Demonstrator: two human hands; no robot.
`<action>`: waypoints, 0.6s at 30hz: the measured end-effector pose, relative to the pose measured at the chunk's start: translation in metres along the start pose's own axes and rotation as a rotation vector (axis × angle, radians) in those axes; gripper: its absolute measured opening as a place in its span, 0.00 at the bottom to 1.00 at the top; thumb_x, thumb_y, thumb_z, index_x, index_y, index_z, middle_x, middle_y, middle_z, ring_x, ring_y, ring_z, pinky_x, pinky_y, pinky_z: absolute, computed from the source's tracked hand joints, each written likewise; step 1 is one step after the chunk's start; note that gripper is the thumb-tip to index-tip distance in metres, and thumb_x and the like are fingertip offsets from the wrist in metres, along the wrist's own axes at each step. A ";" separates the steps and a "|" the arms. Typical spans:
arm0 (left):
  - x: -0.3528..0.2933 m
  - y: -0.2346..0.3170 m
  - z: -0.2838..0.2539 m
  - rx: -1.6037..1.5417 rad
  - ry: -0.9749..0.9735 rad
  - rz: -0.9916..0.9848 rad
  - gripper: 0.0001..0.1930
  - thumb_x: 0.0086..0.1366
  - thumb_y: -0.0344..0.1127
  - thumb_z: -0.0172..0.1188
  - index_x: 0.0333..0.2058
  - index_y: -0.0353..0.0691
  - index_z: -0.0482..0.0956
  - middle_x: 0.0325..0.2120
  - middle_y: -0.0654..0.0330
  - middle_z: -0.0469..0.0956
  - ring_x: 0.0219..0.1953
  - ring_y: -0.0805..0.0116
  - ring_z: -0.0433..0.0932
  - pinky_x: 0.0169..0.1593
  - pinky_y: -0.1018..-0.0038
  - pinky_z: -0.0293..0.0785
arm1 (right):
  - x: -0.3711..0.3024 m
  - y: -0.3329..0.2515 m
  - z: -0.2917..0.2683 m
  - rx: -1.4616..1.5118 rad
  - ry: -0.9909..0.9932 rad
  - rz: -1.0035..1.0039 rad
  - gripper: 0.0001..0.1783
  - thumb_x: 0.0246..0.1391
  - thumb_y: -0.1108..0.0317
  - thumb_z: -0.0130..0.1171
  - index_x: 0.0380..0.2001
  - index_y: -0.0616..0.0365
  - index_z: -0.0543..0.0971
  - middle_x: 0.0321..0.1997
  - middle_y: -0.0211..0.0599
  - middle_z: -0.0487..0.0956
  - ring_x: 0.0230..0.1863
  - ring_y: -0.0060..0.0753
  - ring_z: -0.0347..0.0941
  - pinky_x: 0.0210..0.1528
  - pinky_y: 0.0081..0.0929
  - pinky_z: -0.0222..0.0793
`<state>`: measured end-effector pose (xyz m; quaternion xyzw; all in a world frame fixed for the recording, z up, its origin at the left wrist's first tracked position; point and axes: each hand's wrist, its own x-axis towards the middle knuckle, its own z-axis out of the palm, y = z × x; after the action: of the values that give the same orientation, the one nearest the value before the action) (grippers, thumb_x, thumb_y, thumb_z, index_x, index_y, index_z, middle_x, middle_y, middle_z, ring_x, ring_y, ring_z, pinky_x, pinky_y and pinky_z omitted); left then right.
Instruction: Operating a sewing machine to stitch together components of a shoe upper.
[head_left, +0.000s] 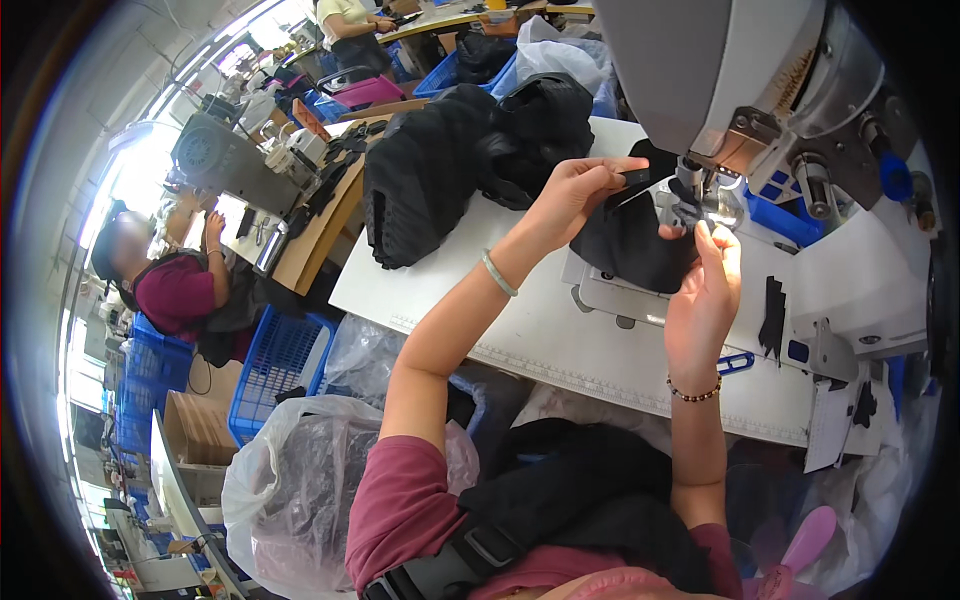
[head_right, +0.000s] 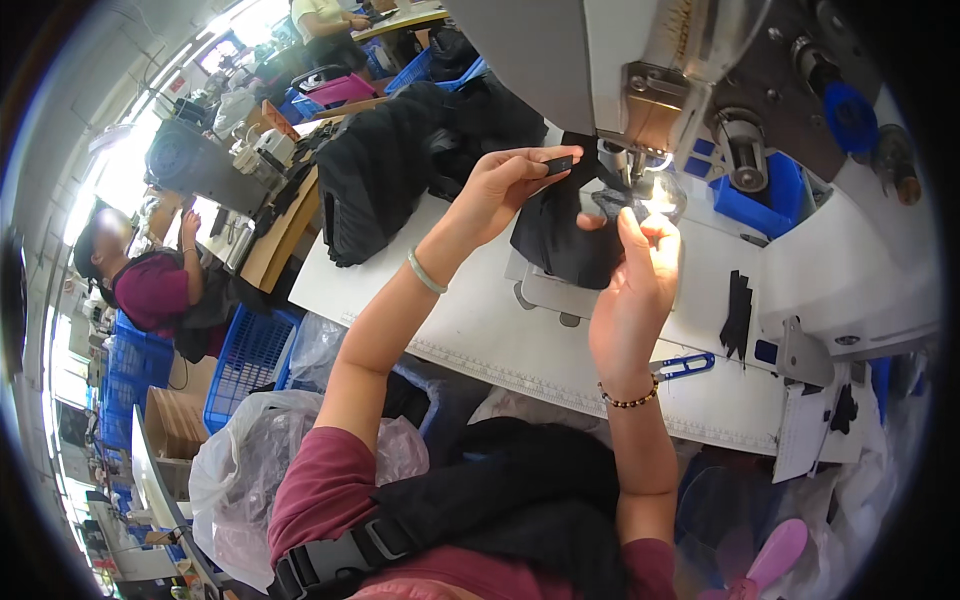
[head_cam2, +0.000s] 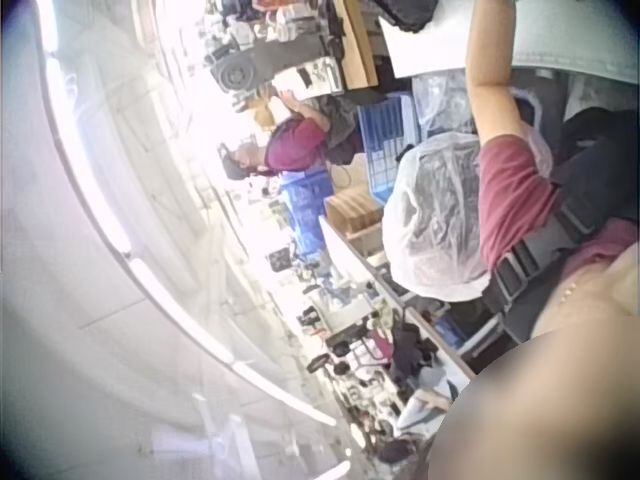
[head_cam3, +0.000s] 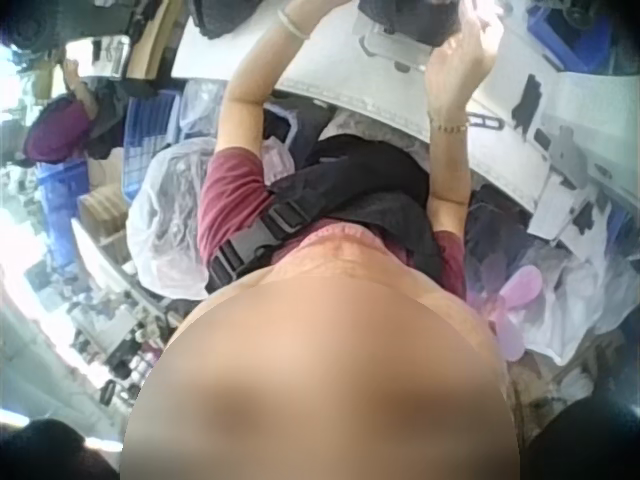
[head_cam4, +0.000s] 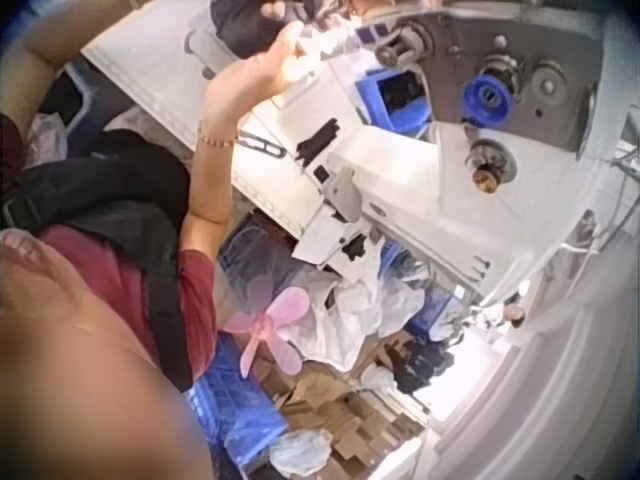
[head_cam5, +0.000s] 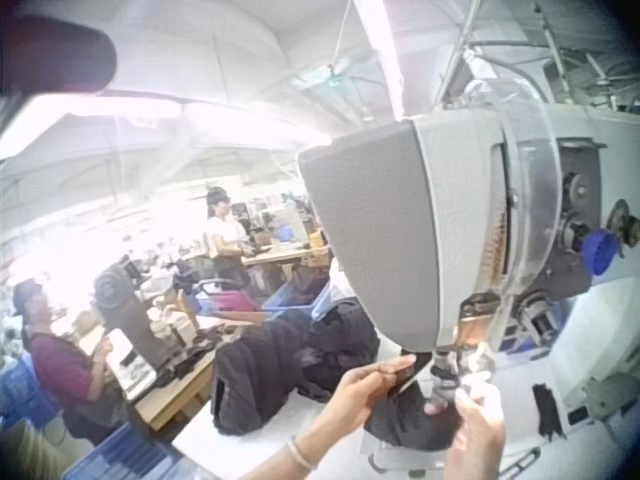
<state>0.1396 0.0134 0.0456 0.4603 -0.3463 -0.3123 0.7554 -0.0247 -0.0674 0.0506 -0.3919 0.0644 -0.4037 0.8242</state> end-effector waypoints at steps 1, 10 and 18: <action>0.000 0.000 0.000 -0.013 -0.016 0.006 0.13 0.63 0.27 0.46 0.39 0.23 0.76 0.50 0.46 0.73 0.52 0.64 0.73 0.62 0.69 0.64 | 0.001 -0.001 -0.001 -0.057 0.017 -0.001 0.08 0.60 0.70 0.52 0.33 0.57 0.64 0.27 0.32 0.71 0.32 0.19 0.69 0.40 0.17 0.62; 0.010 0.002 -0.007 -0.011 -0.053 0.016 0.11 0.63 0.25 0.47 0.36 0.22 0.76 0.49 0.43 0.73 0.52 0.62 0.72 0.62 0.67 0.65 | 0.008 0.018 -0.030 -0.457 -0.034 -0.212 0.09 0.60 0.75 0.52 0.32 0.56 0.62 0.27 0.29 0.67 0.19 0.19 0.68 0.24 0.14 0.65; -0.028 0.008 0.012 0.090 0.034 -0.056 0.12 0.60 0.26 0.55 0.41 0.24 0.76 0.37 0.56 0.77 0.40 0.72 0.76 0.43 0.78 0.70 | 0.015 0.030 -0.037 -0.366 -0.088 -0.321 0.11 0.57 0.80 0.54 0.31 0.56 0.62 0.28 0.28 0.65 0.20 0.18 0.69 0.24 0.15 0.67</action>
<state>0.1150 0.0327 0.0507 0.5085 -0.3342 -0.3096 0.7307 -0.0125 -0.0892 0.0072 -0.5571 0.0373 -0.4936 0.6668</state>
